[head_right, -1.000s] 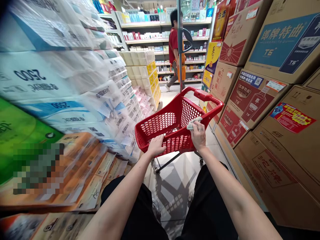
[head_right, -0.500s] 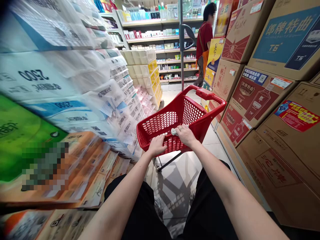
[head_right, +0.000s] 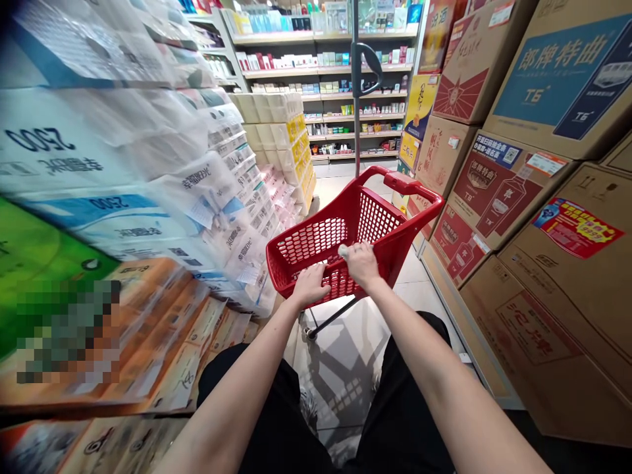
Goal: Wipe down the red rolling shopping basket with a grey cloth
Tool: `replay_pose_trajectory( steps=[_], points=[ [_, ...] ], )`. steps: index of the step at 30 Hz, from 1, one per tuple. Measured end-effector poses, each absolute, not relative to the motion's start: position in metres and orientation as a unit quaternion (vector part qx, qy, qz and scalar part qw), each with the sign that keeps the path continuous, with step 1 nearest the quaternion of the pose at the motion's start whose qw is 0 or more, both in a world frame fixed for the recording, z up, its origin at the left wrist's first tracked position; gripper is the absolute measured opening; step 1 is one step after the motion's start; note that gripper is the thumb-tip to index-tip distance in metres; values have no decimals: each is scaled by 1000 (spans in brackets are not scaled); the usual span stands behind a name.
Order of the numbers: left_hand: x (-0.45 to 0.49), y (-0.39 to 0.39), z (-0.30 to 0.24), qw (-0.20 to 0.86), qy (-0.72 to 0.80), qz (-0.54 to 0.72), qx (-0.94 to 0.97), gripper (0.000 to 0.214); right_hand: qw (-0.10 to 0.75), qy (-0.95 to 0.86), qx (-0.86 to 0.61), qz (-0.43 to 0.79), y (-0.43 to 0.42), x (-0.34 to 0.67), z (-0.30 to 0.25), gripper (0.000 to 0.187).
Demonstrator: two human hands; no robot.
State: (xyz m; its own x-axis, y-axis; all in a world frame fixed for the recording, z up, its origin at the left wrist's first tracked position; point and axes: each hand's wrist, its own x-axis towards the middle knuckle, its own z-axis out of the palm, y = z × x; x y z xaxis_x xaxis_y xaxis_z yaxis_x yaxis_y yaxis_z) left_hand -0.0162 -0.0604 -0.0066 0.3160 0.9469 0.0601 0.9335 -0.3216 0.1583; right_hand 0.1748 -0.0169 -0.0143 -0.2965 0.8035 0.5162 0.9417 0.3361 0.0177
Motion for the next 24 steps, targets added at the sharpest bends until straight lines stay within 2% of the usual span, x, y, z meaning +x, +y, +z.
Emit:
replay_pose_trajectory(
  steps=[3, 6, 10, 15, 20, 24],
  points=[
    [-22, -61, -4, 49, 582, 67, 809, 44, 215, -820, -508, -151, -24, 159, -18, 30],
    [-29, -63, -2, 58, 587, 61, 806, 46, 180, -850, -474, -145, -14, 185, -4, 32],
    [-30, -65, -2, 59, 579, 68, 810, 46, 167, -773, -583, -186, 12, 241, 19, 41],
    [-19, -65, -2, 71, 575, 77, 811, 53, 148, -709, -664, -185, 30, 262, 29, 38],
    [-26, -56, 2, 111, 528, 91, 837, 61, 144, -712, -660, -191, 30, 255, 27, 36],
    [-57, -48, 2, 174, 546, 95, 814, 49, 150, -727, -643, -190, 33, 259, 25, 36]
  ],
)
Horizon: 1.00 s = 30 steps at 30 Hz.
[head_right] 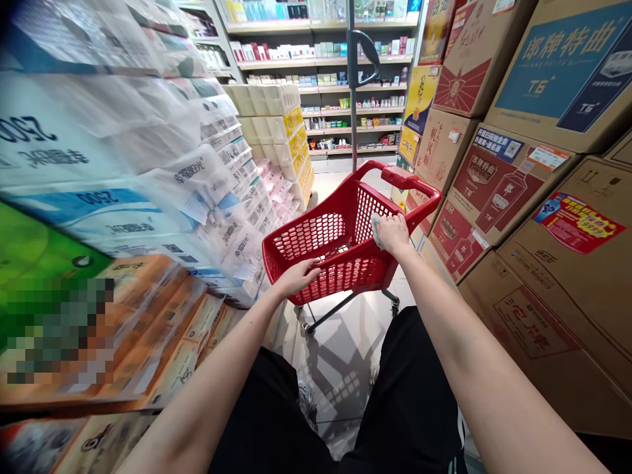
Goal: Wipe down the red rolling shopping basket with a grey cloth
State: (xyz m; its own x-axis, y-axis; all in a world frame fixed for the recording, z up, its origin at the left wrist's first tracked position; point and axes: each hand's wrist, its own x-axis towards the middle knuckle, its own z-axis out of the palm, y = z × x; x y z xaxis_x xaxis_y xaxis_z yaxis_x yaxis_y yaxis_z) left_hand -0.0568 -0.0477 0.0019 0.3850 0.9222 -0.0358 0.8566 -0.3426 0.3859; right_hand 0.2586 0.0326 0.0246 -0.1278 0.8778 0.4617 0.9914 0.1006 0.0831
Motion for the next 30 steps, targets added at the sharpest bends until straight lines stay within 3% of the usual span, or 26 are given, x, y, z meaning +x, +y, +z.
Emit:
replay_pose_trajectory(
  steps=[5, 16, 22, 30],
  points=[
    [-88, -50, -7, 159, 655, 20, 739, 67, 155, -717, -656, -180, 40, 256, 22, 37],
    [-80, -56, -13, 141, 666, 27, 732, 66, 254, -788, -537, -163, -17, 135, -31, 30],
    [-89, -62, -12, 131, 666, 20, 734, 65, 205, -825, -505, -151, -3, 198, -15, 31],
    [-79, -61, -12, 131, 664, 31, 736, 65, 244, -734, -595, -218, 18, 233, -11, 34]
  ],
)
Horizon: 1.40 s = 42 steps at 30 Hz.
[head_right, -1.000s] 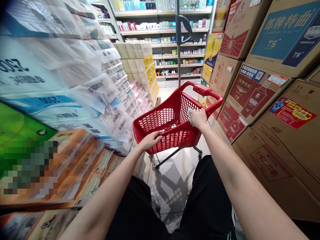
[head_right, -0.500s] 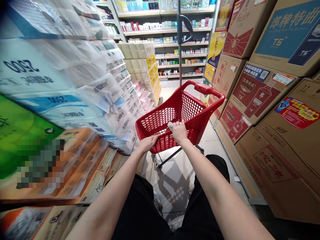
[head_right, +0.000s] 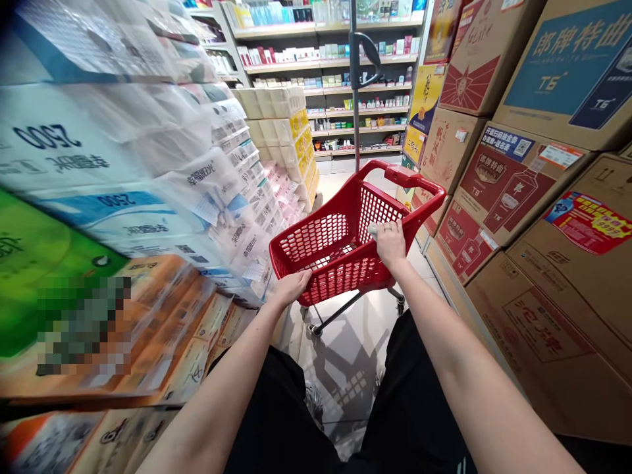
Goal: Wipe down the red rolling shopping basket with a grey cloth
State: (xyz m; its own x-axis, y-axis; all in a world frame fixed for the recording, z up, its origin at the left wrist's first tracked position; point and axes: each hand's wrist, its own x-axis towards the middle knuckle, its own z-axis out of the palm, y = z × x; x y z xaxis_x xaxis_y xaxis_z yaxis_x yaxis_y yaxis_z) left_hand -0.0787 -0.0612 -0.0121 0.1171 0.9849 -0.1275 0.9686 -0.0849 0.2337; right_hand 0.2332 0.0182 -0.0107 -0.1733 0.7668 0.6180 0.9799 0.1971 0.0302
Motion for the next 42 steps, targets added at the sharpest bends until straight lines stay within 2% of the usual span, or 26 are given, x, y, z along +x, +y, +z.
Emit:
replay_pose_trajectory(
  steps=[7, 11, 15, 25, 34, 39, 42],
  points=[
    [-78, -61, -13, 128, 670, 30, 730, 65, 328, -789, -509, -102, -24, 163, -41, 38],
    [-80, -61, -13, 133, 670, 34, 730, 61, 362, -840, -397, -71, -53, 146, -48, 36],
    [-81, -61, -16, 125, 663, 40, 737, 61, 352, -879, -313, -75, -69, 123, -52, 35],
    [-80, -62, -18, 120, 674, 48, 727, 63, 322, -904, -247, -132, -57, 124, -68, 32],
    [-79, -64, -16, 114, 676, 48, 726, 66, 276, -902, -295, -151, -53, 139, -76, 38],
    [-78, -62, -17, 116, 678, 61, 723, 66, 246, -855, -420, -180, -27, 206, -60, 39],
    [-75, -60, -16, 116, 677, 59, 725, 64, 261, -807, -498, -180, -12, 242, -40, 39]
  ],
)
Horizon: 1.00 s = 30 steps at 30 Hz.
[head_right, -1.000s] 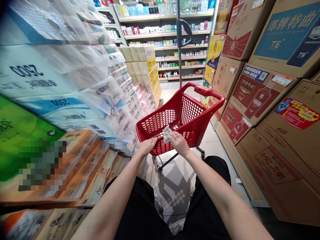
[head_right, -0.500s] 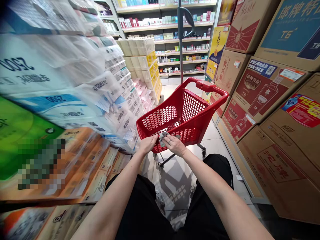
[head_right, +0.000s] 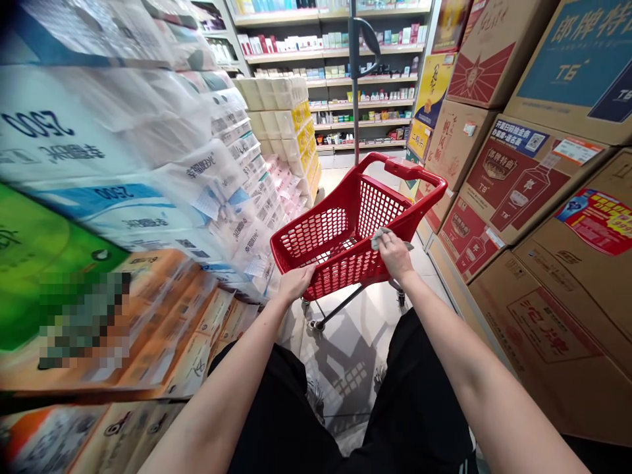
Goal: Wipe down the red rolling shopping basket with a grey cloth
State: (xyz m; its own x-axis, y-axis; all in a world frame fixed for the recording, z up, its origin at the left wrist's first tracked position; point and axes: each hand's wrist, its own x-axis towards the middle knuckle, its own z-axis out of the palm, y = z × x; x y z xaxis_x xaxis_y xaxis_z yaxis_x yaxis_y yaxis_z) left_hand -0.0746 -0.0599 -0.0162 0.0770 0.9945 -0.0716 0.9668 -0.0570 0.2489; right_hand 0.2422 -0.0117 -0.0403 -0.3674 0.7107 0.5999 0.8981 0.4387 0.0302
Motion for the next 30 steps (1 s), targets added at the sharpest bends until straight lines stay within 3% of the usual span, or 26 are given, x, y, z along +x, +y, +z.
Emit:
replay_pose_trajectory(
  steps=[5, 8, 18, 21, 25, 30],
  points=[
    [-70, -56, -17, 116, 676, 49, 726, 65, 399, -692, -578, -165, 1, 258, -16, 40],
    [-69, -55, -19, 115, 675, 49, 727, 64, 425, -698, -561, -134, 3, 239, -19, 40],
    [-71, -57, -22, 97, 675, 47, 730, 63, 313, -836, -445, -72, -19, 133, -41, 38],
    [-73, -62, -20, 95, 671, 41, 734, 62, 257, -875, -400, -96, -15, 158, -33, 37],
    [-74, -69, -16, 96, 664, 35, 740, 60, 216, -845, -470, -137, 6, 225, -16, 35],
    [-56, -80, -13, 102, 663, 38, 741, 61, 237, -788, -546, -155, 21, 266, -7, 36]
  ],
)
